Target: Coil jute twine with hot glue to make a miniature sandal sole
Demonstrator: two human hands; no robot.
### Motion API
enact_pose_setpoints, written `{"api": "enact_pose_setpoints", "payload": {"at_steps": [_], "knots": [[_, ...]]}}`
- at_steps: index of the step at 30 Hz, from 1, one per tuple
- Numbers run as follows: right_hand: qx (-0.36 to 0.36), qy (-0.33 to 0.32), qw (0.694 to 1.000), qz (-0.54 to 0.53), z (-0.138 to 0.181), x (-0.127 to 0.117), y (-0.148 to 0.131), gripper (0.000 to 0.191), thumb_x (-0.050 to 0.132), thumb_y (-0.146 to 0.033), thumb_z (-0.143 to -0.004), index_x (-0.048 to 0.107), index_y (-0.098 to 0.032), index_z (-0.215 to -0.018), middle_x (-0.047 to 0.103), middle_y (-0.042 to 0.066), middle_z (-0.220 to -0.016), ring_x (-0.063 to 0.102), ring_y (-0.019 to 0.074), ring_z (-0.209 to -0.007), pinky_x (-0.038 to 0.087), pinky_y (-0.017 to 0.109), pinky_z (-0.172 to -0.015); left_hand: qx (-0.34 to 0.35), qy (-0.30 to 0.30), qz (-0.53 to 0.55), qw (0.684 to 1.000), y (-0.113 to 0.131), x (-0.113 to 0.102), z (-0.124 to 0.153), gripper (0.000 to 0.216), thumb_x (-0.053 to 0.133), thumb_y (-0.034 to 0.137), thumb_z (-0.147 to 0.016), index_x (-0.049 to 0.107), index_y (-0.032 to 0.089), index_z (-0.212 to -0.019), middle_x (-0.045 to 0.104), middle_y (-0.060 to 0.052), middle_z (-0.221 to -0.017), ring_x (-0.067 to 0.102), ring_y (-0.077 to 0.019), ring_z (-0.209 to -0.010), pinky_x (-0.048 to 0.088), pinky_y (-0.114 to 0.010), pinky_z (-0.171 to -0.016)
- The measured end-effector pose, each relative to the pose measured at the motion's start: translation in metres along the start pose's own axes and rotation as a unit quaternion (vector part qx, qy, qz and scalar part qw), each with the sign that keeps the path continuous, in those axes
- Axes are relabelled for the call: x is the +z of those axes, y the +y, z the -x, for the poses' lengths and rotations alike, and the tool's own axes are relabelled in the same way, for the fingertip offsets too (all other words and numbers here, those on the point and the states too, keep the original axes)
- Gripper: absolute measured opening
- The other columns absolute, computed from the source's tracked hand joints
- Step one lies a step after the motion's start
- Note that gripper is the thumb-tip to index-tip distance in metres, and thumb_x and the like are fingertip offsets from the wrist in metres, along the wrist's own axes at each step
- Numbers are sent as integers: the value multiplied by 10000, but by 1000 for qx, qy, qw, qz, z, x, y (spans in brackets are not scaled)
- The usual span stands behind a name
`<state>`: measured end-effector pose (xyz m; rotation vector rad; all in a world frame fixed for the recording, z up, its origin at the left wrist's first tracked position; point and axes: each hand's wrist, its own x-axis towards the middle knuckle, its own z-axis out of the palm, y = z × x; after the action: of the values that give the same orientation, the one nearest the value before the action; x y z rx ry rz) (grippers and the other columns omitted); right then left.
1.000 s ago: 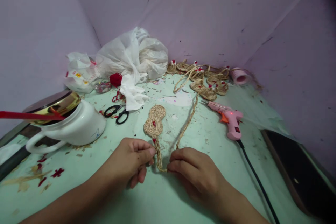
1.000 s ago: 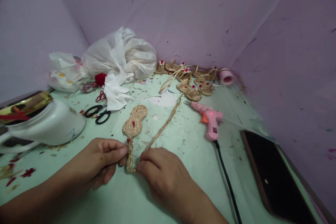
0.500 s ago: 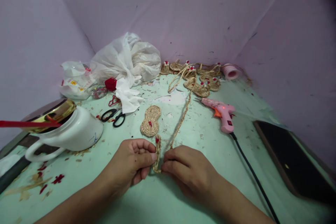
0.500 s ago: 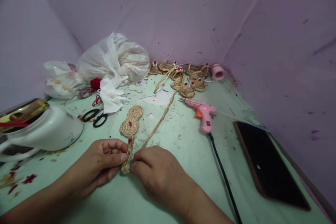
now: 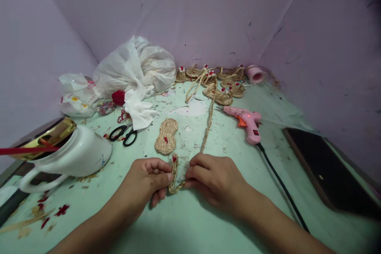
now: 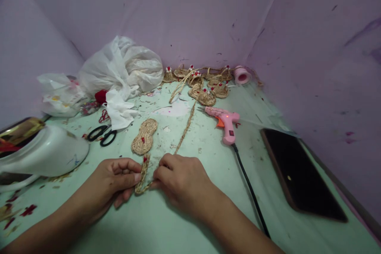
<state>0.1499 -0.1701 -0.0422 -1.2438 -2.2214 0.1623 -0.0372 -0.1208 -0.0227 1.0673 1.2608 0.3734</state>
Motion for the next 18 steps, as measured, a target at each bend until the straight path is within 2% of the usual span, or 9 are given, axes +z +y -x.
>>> {"api": "enact_pose_setpoints", "payload": {"at_steps": [4,10,18], "knots": [[26,30,999,-19,1,4,-3,240,481,-317,-910,637,-171,-801,641,29,-746,573,124,-570,332,233,-483,-7,-11,-18,1000,2,1,0,263,684,321,-537,591,121,-679,515,34,-355,368,-50,-279,270,-153,-287],[79,55,994,-52,1,7,-7,195,559,-336,-862,587,-175,-756,621,7,-681,542,114,-533,318,221,-493,-6,-22,-19,1000,4,2,1,266,686,329,-534,602,119,-673,518,33,-364,376,-53,-296,280,-161,-302],[92,59,993,-50,1,9,-10,145,594,-290,-821,573,-181,-728,586,-8,-647,504,117,-506,295,234,-480,-3,-24,-88,996,4,4,2,292,632,377,-576,648,111,-697,485,38,-381,348,-59,-322,260,-193,-344]]}}
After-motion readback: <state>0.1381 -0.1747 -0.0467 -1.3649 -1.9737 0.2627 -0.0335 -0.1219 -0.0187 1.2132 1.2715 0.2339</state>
